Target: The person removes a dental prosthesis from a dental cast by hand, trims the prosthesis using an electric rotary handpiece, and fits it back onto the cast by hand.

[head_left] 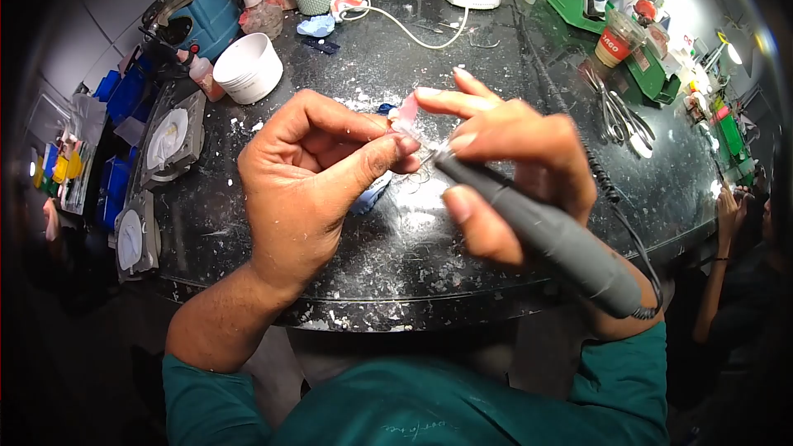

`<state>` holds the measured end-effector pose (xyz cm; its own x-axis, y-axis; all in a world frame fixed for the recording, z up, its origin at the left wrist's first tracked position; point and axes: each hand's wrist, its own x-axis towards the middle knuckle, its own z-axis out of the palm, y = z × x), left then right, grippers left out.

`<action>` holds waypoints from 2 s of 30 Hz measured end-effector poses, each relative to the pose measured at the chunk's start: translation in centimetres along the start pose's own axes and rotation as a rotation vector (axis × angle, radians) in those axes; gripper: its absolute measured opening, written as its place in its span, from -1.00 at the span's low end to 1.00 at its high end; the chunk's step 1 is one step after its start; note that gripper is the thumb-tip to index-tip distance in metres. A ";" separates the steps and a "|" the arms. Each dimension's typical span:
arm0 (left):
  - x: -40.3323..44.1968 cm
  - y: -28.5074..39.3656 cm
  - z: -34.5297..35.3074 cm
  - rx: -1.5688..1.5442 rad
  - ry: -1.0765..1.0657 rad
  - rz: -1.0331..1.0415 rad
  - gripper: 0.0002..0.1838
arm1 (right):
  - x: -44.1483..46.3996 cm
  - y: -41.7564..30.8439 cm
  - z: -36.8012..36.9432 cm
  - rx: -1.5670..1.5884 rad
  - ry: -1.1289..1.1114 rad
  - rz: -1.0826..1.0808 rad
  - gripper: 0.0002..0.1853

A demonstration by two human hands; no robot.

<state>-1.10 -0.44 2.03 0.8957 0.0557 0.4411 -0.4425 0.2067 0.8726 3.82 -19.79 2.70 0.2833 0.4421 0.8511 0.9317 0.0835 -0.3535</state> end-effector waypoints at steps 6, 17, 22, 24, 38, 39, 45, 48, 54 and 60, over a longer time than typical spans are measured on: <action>-0.2 -0.3 -0.1 0.267 -0.035 0.183 -0.83 | 0.3 -1.0 0.1 0.167 0.211 0.488 -0.67; 0.2 0.1 0.3 -0.008 -0.053 -0.098 -0.63 | 0.1 -1.4 0.3 0.205 0.196 0.498 -0.62; -0.1 -0.1 0.5 -0.110 -0.037 -0.273 -0.68 | -0.4 -0.3 0.7 0.138 0.179 0.301 -0.58; -0.2 0.0 0.6 -0.092 -0.014 -0.249 -0.71 | -0.3 -0.1 0.9 0.107 0.174 0.273 -0.56; -0.4 0.6 0.6 0.030 0.038 -0.068 -0.77 | -0.5 -0.2 0.6 -0.029 0.068 0.025 -0.57; -0.4 0.6 0.6 0.048 0.041 -0.060 -0.78 | -0.5 -0.3 0.6 -0.021 0.063 0.041 -0.58; -0.3 0.0 0.4 0.099 0.035 0.021 -0.80 | -0.8 0.4 1.6 0.049 0.211 0.037 -0.57; -0.3 -0.1 0.2 0.097 0.032 0.031 -0.80 | -0.7 0.4 1.8 0.055 0.211 0.046 -0.57; -0.4 -0.3 0.2 0.082 0.031 0.047 -0.78 | -0.6 0.3 1.5 0.000 0.170 0.032 -0.58; -0.4 -0.3 0.1 0.090 0.043 0.039 -0.77 | -0.4 0.2 1.3 -0.022 0.128 0.015 -0.56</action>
<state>-1.35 -0.66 1.62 0.8780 0.1044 0.4671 -0.4772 0.1150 0.8713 3.63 -18.84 1.75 0.3222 0.3255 0.8889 0.9317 0.0572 -0.3587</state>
